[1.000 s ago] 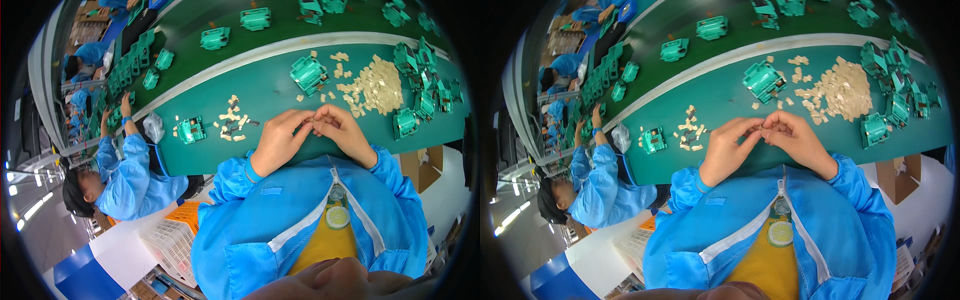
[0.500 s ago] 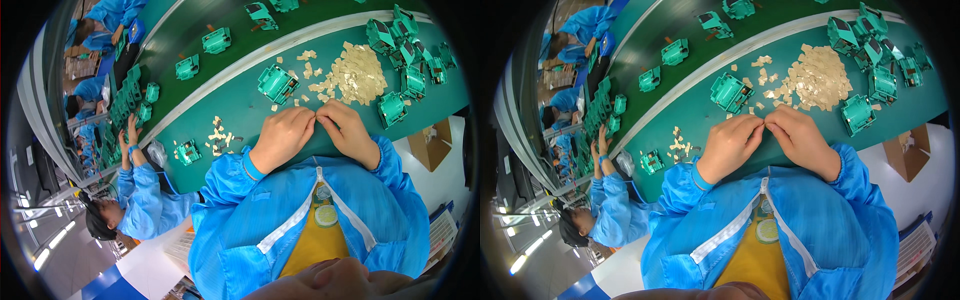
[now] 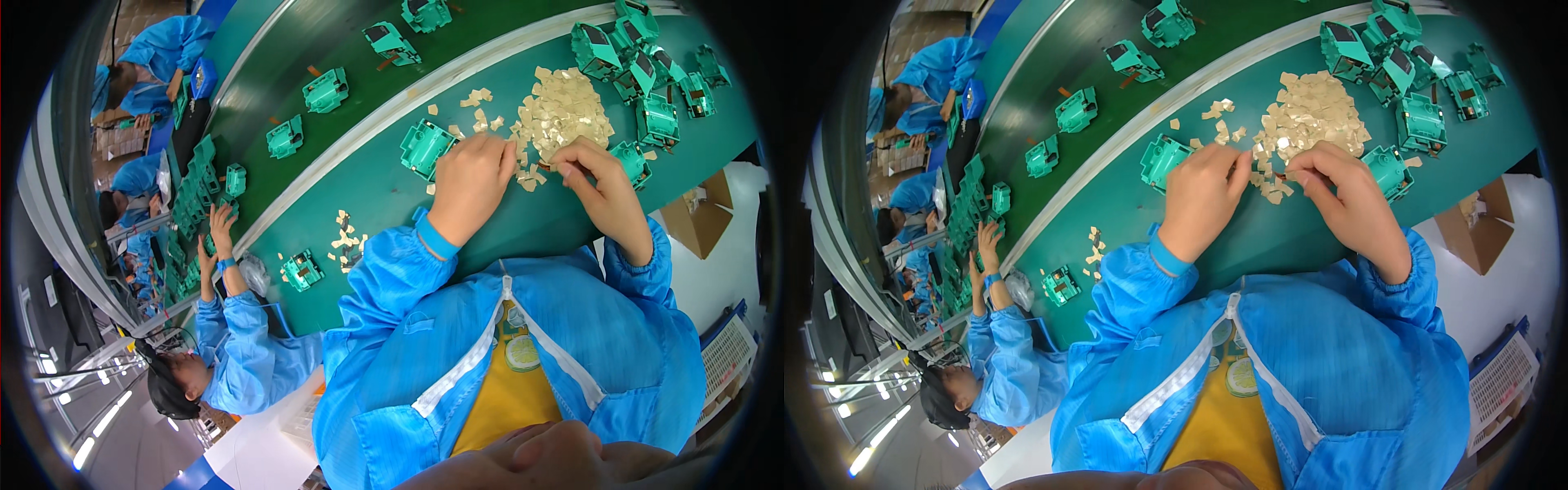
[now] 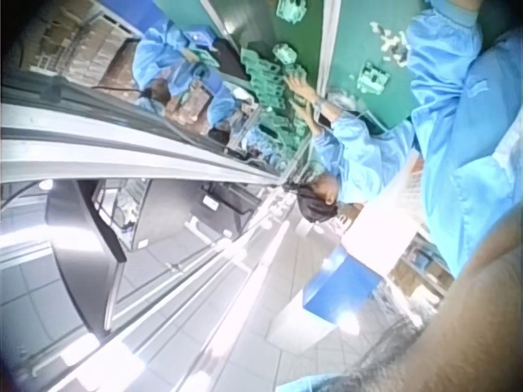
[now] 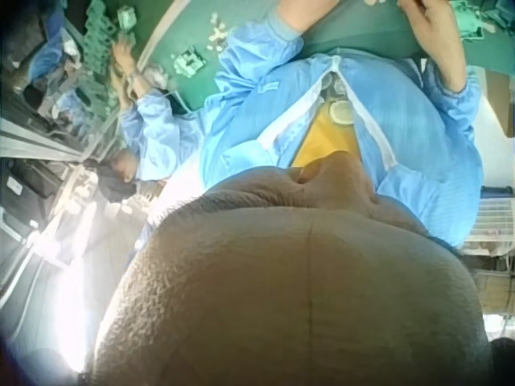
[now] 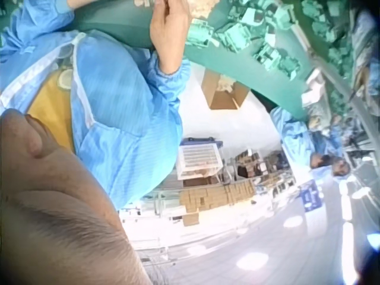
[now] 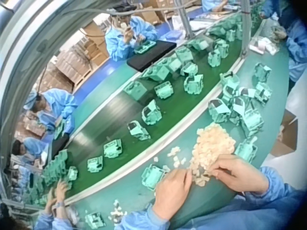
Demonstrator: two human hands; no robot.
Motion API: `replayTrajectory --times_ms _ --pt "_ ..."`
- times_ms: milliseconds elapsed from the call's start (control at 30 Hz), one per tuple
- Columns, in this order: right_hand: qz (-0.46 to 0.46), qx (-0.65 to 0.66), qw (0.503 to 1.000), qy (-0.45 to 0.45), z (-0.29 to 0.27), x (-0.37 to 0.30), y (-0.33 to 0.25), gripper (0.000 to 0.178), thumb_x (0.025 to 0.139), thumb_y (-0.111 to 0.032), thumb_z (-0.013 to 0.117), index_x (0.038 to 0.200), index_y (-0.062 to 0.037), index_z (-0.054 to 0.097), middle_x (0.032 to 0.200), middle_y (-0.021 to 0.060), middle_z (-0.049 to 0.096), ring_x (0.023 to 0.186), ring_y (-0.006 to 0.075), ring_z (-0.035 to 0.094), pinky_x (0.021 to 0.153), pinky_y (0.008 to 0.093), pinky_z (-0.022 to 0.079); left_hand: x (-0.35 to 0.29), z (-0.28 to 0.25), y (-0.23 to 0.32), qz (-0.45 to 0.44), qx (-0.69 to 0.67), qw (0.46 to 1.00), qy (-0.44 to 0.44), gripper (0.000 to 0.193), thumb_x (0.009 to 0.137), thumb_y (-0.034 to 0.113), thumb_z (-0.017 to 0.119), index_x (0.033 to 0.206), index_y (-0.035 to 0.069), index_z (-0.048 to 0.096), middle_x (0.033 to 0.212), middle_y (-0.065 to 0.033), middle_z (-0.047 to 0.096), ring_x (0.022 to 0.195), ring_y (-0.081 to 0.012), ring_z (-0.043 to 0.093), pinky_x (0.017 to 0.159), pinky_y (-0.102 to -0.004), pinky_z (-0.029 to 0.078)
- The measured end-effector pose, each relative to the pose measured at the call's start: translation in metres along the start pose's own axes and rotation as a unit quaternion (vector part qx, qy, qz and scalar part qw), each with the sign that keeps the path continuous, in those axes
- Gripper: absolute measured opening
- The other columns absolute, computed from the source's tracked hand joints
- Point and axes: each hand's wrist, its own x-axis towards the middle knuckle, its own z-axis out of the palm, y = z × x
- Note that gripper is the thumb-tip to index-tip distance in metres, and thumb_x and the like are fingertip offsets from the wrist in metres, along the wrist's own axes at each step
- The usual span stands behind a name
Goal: The person assembles internal circuit parts and foam strips into green electronic housings by hand on a production line.
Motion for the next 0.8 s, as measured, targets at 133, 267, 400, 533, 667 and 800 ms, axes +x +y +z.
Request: replayTrajectory --times_ms 133,267,400,533,667,800 --pt "-0.059 -0.099 0.993 0.013 0.004 0.002 0.0 0.011 0.096 0.002 0.061 0.105 0.0028 0.067 0.095 0.0134 0.065 0.086 0.0289 0.064 0.076 0.0384 0.05 0.01 0.005 0.007 0.132 -0.103 0.974 0.149 0.01 0.088 0.011 0.073 0.094 0.003 0.073 0.091 -0.0081 0.073 0.095 -0.0296 0.07 0.085 -0.0436 0.055" --pt "-0.091 -0.111 0.989 0.039 0.016 0.004 -0.001 0.011 0.094 0.003 0.063 0.104 0.0023 0.067 0.093 0.0131 0.064 0.083 0.0278 0.065 0.072 0.0372 0.051 -0.001 -0.01 0.005 0.138 -0.148 0.979 0.021 0.013 0.089 0.011 0.072 0.099 0.004 0.074 0.095 -0.0082 0.074 0.101 -0.0302 0.067 0.088 -0.0419 0.052" --pt "-0.049 -0.055 0.994 0.078 0.024 0.004 -0.009 0.014 0.09 0.003 0.069 0.104 0.0017 0.068 0.092 0.0117 0.065 0.076 0.0257 0.066 0.067 0.0355 0.052 -0.011 -0.013 -0.001 0.012 -0.258 0.965 -0.052 0.015 0.089 0.009 0.072 0.102 0.002 0.074 0.095 -0.0103 0.074 0.091 -0.0285 0.07 0.08 -0.0376 0.054" --pt "-0.123 -0.064 0.988 0.067 0.031 0.007 -0.02 0.01 0.087 0.003 0.071 0.097 0.0016 0.07 0.088 0.0109 0.066 0.073 0.0259 0.066 0.065 0.0364 0.053 -0.021 -0.02 -0.004 0.025 -0.289 0.957 -0.025 0.016 0.089 0.009 0.072 0.102 0.001 0.074 0.094 -0.0114 0.074 0.085 -0.0271 0.07 0.076 -0.0362 0.054" --pt "-0.156 -0.099 0.981 0.052 0.036 0.009 -0.026 0.01 0.083 0.004 0.072 0.093 0.0023 0.07 0.085 0.0119 0.065 0.073 0.0284 0.065 0.064 0.0377 0.053 -0.027 -0.026 -0.009 0.055 -0.27 0.961 -0.016 0.016 0.09 0.007 0.072 0.103 0.0 0.074 0.094 -0.0119 0.074 0.086 -0.0265 0.07 0.075 -0.0355 0.054" --pt "-0.19 -0.138 0.972 0.014 0.037 0.011 -0.035 0.014 0.079 0.005 0.072 0.092 0.003 0.07 0.084 0.0135 0.064 0.072 0.031 0.065 0.064 0.039 0.053 -0.033 -0.032 -0.014 0.053 -0.291 0.955 -0.024 0.015 0.089 0.005 0.072 0.102 -0.001 0.074 0.094 -0.0119 0.074 0.085 -0.0254 0.07 0.075 -0.0351 0.055"
